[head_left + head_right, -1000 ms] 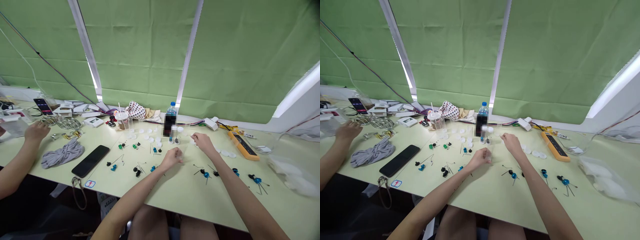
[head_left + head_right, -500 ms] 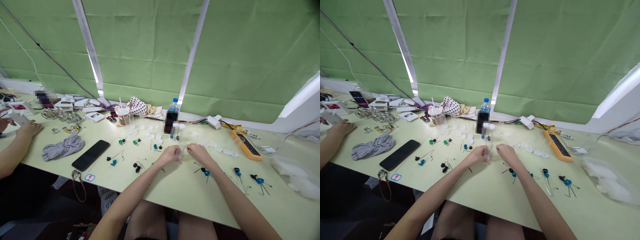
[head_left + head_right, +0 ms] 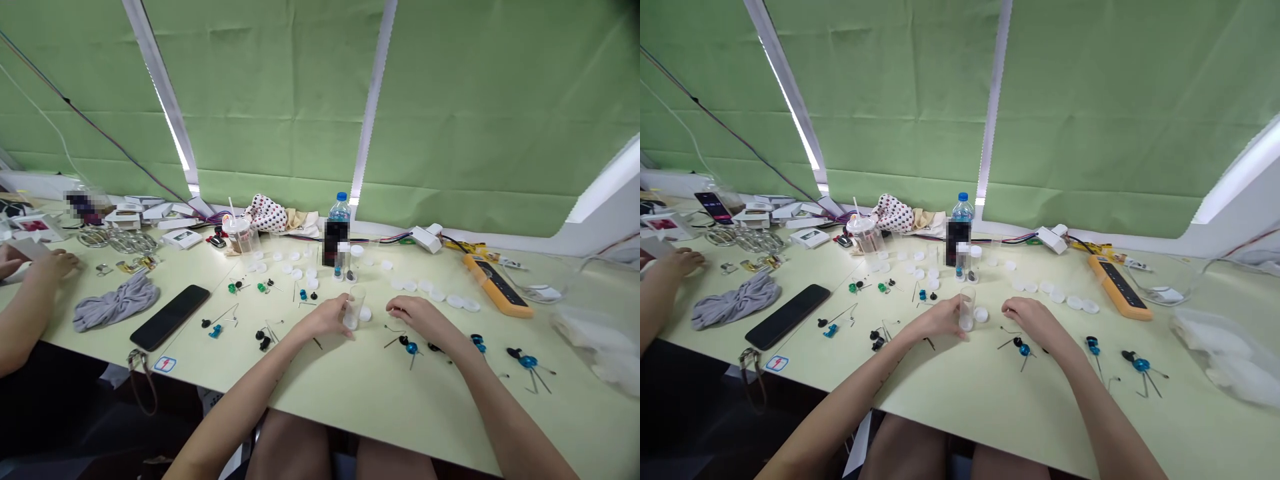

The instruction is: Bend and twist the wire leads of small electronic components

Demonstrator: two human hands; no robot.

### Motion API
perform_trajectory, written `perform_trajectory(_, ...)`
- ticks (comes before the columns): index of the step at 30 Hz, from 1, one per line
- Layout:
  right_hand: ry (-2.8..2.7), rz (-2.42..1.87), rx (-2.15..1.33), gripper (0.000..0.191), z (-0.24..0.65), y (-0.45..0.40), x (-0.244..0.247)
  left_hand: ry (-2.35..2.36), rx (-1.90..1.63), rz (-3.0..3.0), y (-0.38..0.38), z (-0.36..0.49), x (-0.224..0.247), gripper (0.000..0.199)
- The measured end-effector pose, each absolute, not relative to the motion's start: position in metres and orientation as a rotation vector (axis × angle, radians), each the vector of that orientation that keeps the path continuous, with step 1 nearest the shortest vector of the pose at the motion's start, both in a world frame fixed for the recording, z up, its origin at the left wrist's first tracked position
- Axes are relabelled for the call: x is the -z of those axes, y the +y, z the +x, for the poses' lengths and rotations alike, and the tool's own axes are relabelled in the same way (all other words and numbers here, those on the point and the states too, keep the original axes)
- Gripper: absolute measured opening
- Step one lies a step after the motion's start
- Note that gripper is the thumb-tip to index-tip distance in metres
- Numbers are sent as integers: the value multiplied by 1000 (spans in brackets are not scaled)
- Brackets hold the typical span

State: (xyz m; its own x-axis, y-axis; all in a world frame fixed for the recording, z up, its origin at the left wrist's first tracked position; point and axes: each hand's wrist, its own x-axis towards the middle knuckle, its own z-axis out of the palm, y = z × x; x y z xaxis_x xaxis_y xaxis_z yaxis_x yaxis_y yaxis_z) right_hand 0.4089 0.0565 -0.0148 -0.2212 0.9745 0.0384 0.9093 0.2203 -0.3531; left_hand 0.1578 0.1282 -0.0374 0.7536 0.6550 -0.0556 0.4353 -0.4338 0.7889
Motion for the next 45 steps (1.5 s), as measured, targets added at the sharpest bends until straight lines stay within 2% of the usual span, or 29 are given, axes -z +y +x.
perform_trajectory(7, -2238, -1912, -439, 23, 426, 51, 19, 826, -393, 2072, 121, 165, 45, 47)
perform_trajectory(12, -2247, -1892, -587, 21, 425, 47, 16, 815, -389, 2035, 123, 166, 46, 51)
perform_trajectory(16, -2080, -1969, -907, 20, 428, 43, 15, 775, -360, 2035, 126, 164, 45, 60)
perform_trajectory(20, -1920, -1909, -1192, 17, 431, 39, 15, 801, -355, 2070, 124, 164, 46, 58)
perform_trajectory(27, -1915, -1822, -1260, 10, 423, 39, 16, 854, -326, 2130, 122, 166, 43, 54)
perform_trajectory(37, -1955, -1811, -1166, 17, 410, 41, 13, 838, -354, 2153, 124, 166, 48, 54)
perform_trajectory(42, -2126, -1878, -733, 15, 416, 44, 15, 815, -347, 2124, 124, 165, 47, 53)
perform_trajectory(45, -2241, -1839, -595, 14, 419, 46, 21, 826, -343, 2116, 123, 165, 46, 55)
